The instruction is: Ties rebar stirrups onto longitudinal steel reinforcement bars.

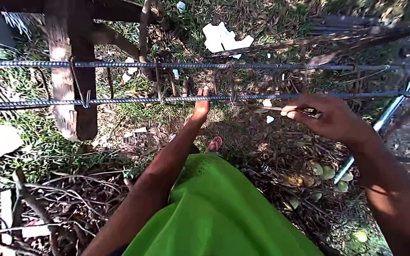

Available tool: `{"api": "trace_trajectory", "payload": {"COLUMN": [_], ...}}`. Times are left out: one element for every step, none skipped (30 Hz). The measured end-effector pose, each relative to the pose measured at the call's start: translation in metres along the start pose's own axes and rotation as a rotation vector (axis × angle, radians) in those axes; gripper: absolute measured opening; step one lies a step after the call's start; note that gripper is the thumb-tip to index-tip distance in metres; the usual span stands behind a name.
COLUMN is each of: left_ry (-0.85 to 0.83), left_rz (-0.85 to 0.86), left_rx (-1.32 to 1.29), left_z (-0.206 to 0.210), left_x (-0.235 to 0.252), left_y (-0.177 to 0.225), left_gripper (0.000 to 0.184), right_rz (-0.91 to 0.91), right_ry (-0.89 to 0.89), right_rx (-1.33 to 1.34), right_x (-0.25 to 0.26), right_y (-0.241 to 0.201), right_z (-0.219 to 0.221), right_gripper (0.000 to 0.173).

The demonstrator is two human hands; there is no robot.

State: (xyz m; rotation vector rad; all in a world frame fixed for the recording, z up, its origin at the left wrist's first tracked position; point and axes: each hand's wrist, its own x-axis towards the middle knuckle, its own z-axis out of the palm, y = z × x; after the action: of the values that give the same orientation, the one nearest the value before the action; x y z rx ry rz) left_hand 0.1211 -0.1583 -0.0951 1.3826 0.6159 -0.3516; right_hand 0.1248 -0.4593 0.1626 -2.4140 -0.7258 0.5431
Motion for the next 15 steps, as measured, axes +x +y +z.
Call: {"api": "trace_trajectory", "payload": {"left_ry": [-0.020, -0.051, -0.074, -0.084, -0.088, -0.076, -0.054, -0.038, -0.025, -0.010, 0.018, 0.034, 0.034, 0.017, -0.005], "left_rz": [0.032, 0.037, 0.027, -0.003, -0.016, -0.011, 0.012, 0.049, 0.094, 0.151, 0.201, 0.230, 0.215, 0.086, -0.033], "left_rx": [-0.042, -0.097, -0.158, -0.222, -0.263, -0.279, -0.288, -0.290, -0.283, -0.266, -0.242, -0.203, -0.150, -0.094, 0.001], "left_z": [0.007, 0.013, 0.021, 0.028, 0.035, 0.041, 0.046, 0.051, 0.056, 0.060, 0.065, 0.065, 0.060, 0.048, 0.031], "left_x": [0.007, 0.014, 0.020, 0.022, 0.023, 0.026, 0.031, 0.035, 0.040, 0.044, 0.043, 0.033, 0.005, -0.035, -0.074], "left_y": [0.004, 0.010, 0.015, 0.021, 0.025, 0.024, 0.018, 0.010, 0.002, -0.006, -0.008, 0.000, 0.027, 0.075, 0.118], "left_gripper": [0.054, 0.055, 0.055, 0.055, 0.053, 0.051, 0.048, 0.045, 0.042, 0.041, 0.042, 0.042, 0.041, 0.037, 0.031], "right_rz": [-0.020, -0.043, -0.071, -0.103, -0.127, -0.151, -0.179, -0.208, -0.231, -0.259, -0.295, -0.328, -0.344, -0.347, -0.344], "right_ry": [0.019, 0.033, 0.045, 0.048, 0.043, 0.036, 0.033, 0.032, 0.022, 0.004, -0.027, -0.074, -0.146, -0.238, -0.344], "right_rx": [-0.017, -0.056, -0.118, -0.180, -0.232, -0.278, -0.320, -0.356, -0.388, -0.408, -0.429, -0.444, -0.468, -0.493, -0.532], "right_x": [-0.001, 0.000, 0.002, 0.005, 0.009, 0.016, 0.024, 0.035, 0.047, 0.063, 0.081, 0.103, 0.126, 0.150, 0.174], "right_y": [0.001, -0.002, -0.006, -0.013, -0.021, -0.030, -0.040, -0.050, -0.061, -0.071, -0.082, -0.094, -0.109, -0.125, -0.143], "right_z": [0.001, 0.001, 0.000, -0.002, -0.004, -0.007, -0.011, -0.014, -0.017, -0.020, -0.022, -0.022, -0.020, -0.016, -0.008], "right_gripper": [0.021, 0.022, 0.024, 0.025, 0.026, 0.026, 0.026, 0.026, 0.026, 0.027, 0.027, 0.025, 0.023, 0.023, 0.020]}}
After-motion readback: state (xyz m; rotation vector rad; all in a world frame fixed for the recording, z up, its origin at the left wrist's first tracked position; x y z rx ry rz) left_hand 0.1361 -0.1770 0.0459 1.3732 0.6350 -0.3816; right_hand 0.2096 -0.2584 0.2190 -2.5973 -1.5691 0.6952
